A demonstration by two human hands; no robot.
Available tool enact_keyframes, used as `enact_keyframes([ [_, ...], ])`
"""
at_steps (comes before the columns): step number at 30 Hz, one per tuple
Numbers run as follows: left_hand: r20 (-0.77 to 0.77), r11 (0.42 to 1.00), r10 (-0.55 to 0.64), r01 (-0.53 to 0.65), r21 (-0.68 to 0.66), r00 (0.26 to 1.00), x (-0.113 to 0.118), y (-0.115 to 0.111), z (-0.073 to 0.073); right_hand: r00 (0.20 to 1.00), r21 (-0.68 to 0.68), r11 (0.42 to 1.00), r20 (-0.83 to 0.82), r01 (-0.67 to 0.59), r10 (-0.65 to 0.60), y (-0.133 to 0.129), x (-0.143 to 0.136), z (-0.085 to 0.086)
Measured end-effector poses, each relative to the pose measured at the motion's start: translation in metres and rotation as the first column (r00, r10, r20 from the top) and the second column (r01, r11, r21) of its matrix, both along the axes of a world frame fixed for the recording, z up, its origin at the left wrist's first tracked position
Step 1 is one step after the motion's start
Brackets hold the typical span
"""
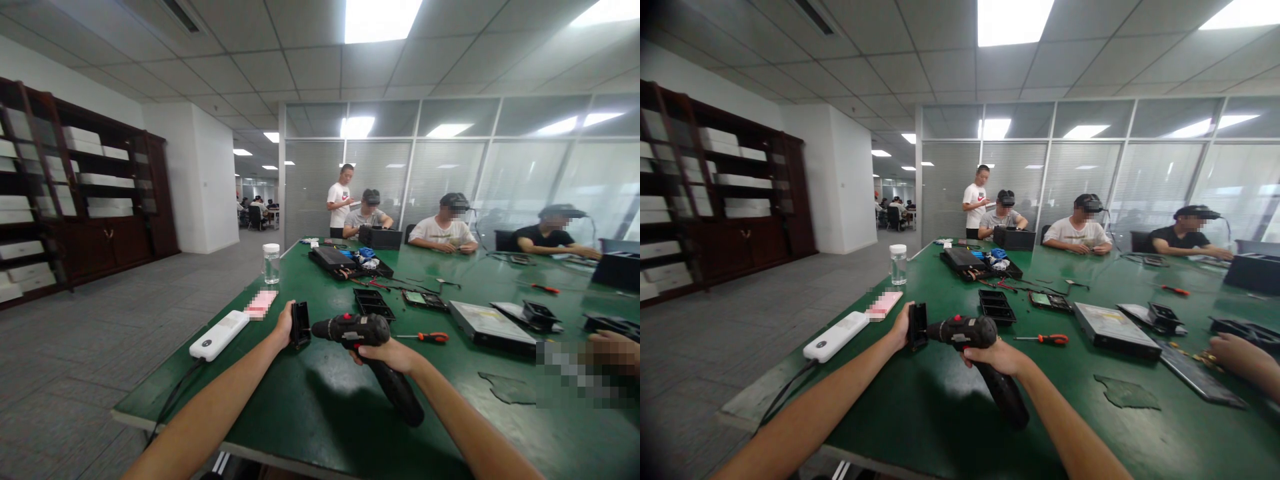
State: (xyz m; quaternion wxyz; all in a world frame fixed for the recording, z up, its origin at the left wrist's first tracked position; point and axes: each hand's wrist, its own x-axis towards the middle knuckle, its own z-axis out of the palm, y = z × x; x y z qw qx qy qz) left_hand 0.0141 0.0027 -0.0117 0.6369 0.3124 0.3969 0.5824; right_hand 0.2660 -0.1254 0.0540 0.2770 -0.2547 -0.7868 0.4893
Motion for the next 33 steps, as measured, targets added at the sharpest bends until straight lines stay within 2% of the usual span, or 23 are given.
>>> enact_keyframes([
  [6,-0.001,0.999,-0.008,0.008,-0.047,1.000,0.0000,0.0006,-0.0002,0.998,-0.018,0.998,0.023,0.061,-0.060,-0.0047,-0.0027,0.0062],
  [22,0.048,1.000,-0.014,0.015,-0.020,0.999,-0.0013,0.0005,-0.0009,0.994,0.008,0.999,0.093,0.054,-0.054,0.0009,0.0015,0.0016],
  [27,0.048,0.996,-0.019,0.023,-0.090,0.999,-0.0006,-0.0031,0.0023,0.996,-0.021,0.998,0.070,0.064,-0.063,0.0014,0.0016,0.0006],
  [33,0.029,0.998,-0.014,0.016,-0.067,0.999,-0.0004,-0.0037,0.0024,0.998,-0.058,0.997,0.003,0.060,-0.060,-0.0017,-0.0014,0.0020],
])
